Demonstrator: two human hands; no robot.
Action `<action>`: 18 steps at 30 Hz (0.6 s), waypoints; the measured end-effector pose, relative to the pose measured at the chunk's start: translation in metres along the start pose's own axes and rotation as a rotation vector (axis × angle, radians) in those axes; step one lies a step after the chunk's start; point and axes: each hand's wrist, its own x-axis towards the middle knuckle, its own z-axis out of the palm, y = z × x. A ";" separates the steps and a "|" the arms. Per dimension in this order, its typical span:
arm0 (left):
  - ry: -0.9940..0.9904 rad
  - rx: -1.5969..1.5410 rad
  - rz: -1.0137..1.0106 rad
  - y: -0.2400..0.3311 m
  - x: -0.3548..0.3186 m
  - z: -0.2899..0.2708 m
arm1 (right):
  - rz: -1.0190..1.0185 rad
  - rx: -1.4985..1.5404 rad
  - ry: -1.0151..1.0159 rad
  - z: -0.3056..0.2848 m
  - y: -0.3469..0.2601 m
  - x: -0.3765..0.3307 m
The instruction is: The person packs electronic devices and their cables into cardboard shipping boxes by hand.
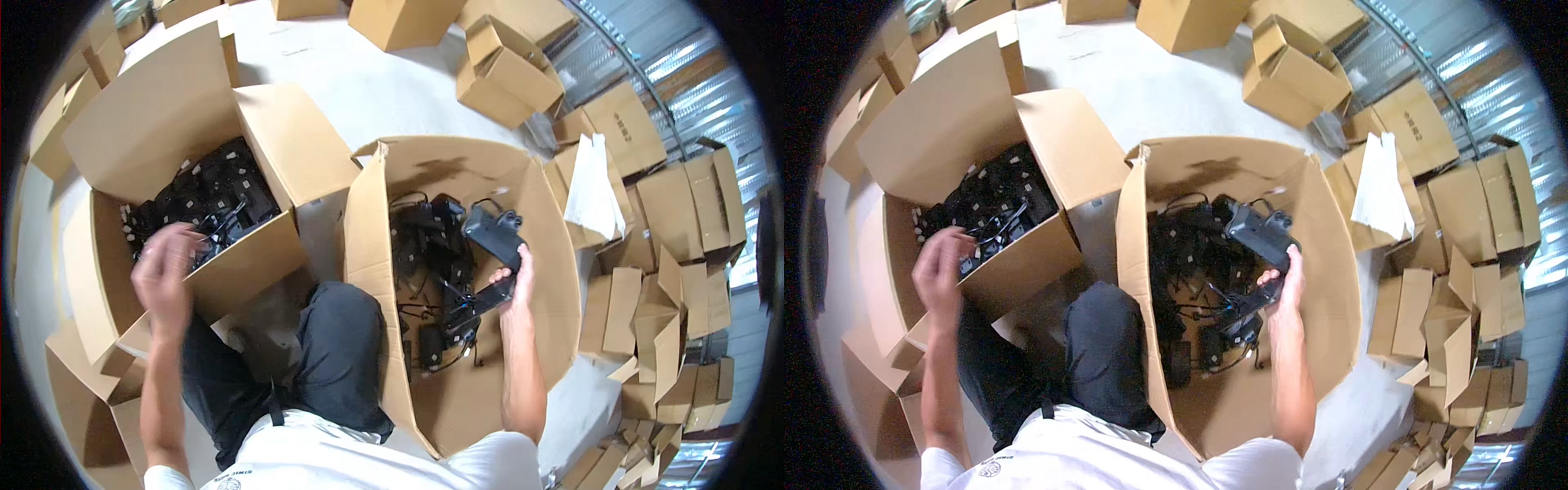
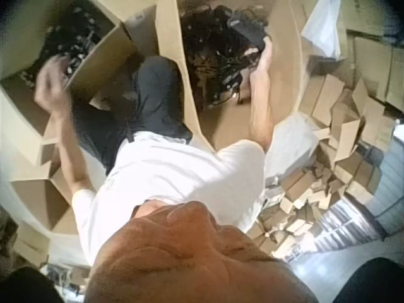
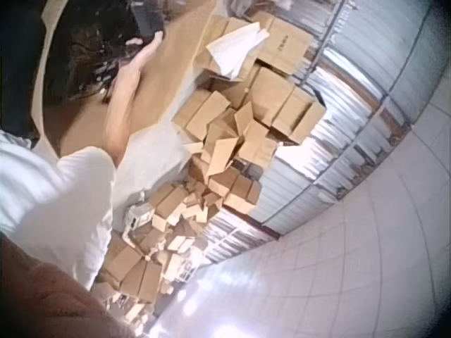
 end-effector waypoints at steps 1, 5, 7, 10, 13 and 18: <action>-0.202 0.211 0.234 0.040 -0.009 0.027 | -0.043 0.051 -0.026 0.016 -0.015 -0.021; -0.634 -0.203 0.368 0.093 -0.049 0.113 | -0.243 -0.035 -0.080 0.084 -0.025 -0.074; -0.646 -0.105 0.387 0.113 -0.063 0.148 | -0.375 -0.121 -0.109 0.115 -0.015 -0.104; -0.600 0.037 0.364 0.119 -0.079 0.182 | -0.497 -0.196 -0.162 0.138 -0.001 -0.133; -0.654 0.091 0.297 0.116 -0.070 0.167 | -0.580 -0.194 -0.285 0.152 0.007 -0.147; -0.583 -0.022 0.217 0.091 -0.055 0.129 | -0.673 -0.063 -0.407 0.183 0.016 -0.169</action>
